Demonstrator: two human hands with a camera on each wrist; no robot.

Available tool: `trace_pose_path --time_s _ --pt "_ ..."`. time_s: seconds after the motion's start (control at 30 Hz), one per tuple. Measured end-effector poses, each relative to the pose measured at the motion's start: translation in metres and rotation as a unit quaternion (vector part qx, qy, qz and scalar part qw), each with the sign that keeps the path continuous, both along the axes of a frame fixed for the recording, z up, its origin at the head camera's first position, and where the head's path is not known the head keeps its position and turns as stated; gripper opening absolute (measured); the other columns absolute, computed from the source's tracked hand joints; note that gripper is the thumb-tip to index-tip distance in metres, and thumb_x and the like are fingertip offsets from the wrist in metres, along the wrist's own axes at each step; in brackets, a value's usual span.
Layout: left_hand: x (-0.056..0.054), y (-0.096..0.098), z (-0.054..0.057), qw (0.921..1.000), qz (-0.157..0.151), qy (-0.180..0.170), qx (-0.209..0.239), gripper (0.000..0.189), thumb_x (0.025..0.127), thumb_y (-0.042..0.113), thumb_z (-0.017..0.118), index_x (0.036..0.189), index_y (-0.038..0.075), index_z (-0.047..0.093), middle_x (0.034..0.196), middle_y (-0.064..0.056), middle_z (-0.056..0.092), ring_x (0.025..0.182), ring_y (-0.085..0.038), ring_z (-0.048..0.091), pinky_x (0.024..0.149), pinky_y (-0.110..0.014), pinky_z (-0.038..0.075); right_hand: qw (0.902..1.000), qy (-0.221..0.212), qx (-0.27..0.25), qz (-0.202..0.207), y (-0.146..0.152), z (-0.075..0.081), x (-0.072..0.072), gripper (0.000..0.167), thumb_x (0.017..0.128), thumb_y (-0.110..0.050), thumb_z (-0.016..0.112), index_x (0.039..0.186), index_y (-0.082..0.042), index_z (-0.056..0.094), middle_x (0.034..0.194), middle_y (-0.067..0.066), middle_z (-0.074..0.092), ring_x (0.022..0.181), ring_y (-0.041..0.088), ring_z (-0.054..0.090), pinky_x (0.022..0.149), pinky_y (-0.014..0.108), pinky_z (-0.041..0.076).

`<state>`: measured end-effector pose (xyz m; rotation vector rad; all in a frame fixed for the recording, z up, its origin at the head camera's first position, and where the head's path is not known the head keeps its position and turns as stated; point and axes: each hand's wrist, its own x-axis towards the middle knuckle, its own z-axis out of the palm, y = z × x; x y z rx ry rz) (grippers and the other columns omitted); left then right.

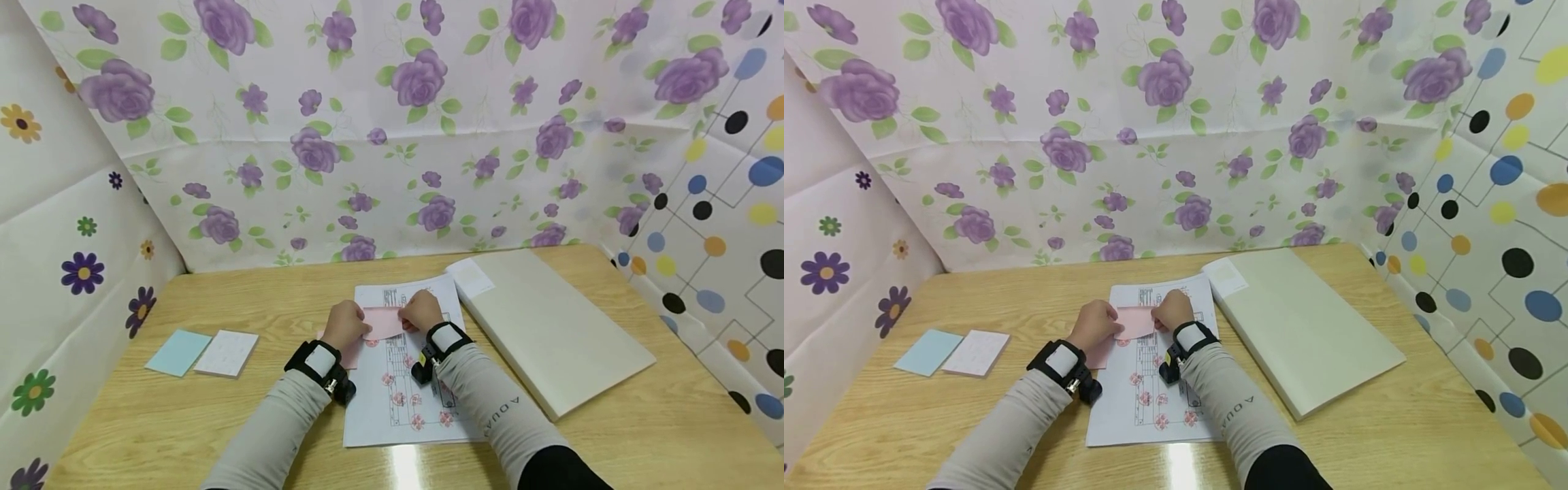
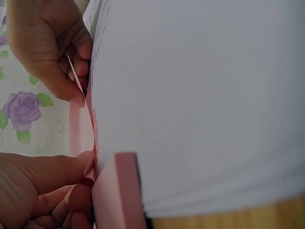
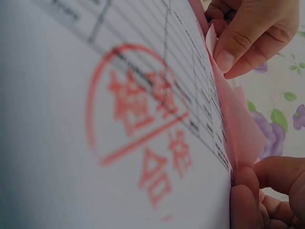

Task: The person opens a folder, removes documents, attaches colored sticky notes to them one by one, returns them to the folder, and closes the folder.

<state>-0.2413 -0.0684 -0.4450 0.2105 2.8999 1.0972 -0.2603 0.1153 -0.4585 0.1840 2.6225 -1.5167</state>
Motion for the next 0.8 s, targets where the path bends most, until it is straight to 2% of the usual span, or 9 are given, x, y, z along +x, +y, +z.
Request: trace_pose_path --time_s 0.13,0.27,0.47,0.63,0.8 --pt "0.001 0.002 0.0 0.9999 -0.005 0.002 -0.013 0.026 0.081 -0.006 0.084 0.07 -0.002 0.061 0.068 -0.007 0.058 0.067 -0.02 0.052 0.062 -0.029 0.045 0.9997 0.01 0.021 0.007 0.0 0.0 0.003 0.025 0.091 0.006 0.071 0.067 0.006 0.075 0.049 0.0 0.06 0.042 0.008 0.056 0.047 0.025 0.055" --pt "0.004 0.004 0.001 0.9997 -0.008 -0.013 -0.019 0.036 0.083 -0.005 0.083 0.067 0.004 0.052 0.066 -0.003 0.048 0.065 -0.019 0.046 0.06 -0.025 0.037 0.9994 0.014 0.032 0.009 -0.002 -0.001 0.006 0.024 0.089 0.008 0.071 0.065 0.007 0.074 0.048 0.001 0.06 0.042 0.009 0.055 0.045 0.025 0.053" --pt "0.003 0.004 0.003 0.9989 -0.014 -0.027 -0.035 0.031 0.084 -0.005 0.082 0.075 0.0 0.053 0.073 -0.008 0.054 0.071 -0.023 0.051 0.065 -0.03 0.045 0.9976 0.035 0.056 0.021 -0.001 -0.01 0.002 0.03 0.088 0.006 0.071 0.058 0.001 0.07 0.047 -0.001 0.057 0.042 0.01 0.054 0.045 0.024 0.048" --pt "0.004 0.003 0.002 0.9988 -0.029 -0.011 -0.038 0.021 0.082 -0.006 0.081 0.085 -0.006 0.059 0.083 -0.016 0.064 0.077 -0.028 0.058 0.076 -0.039 0.055 0.995 0.06 0.072 0.032 0.0 -0.015 0.003 0.041 0.088 0.006 0.068 0.05 -0.007 0.059 0.045 -0.002 0.052 0.042 0.012 0.05 0.046 0.025 0.039" --pt "0.006 0.002 -0.001 0.9987 -0.04 -0.012 -0.029 0.025 0.079 -0.007 0.078 0.1 -0.013 0.066 0.098 -0.023 0.071 0.09 -0.034 0.065 0.086 -0.044 0.058 0.9945 0.071 0.062 0.045 -0.001 -0.008 0.011 0.038 0.095 0.004 0.071 0.059 -0.005 0.061 0.05 0.0 0.056 0.045 0.011 0.052 0.047 0.024 0.043"
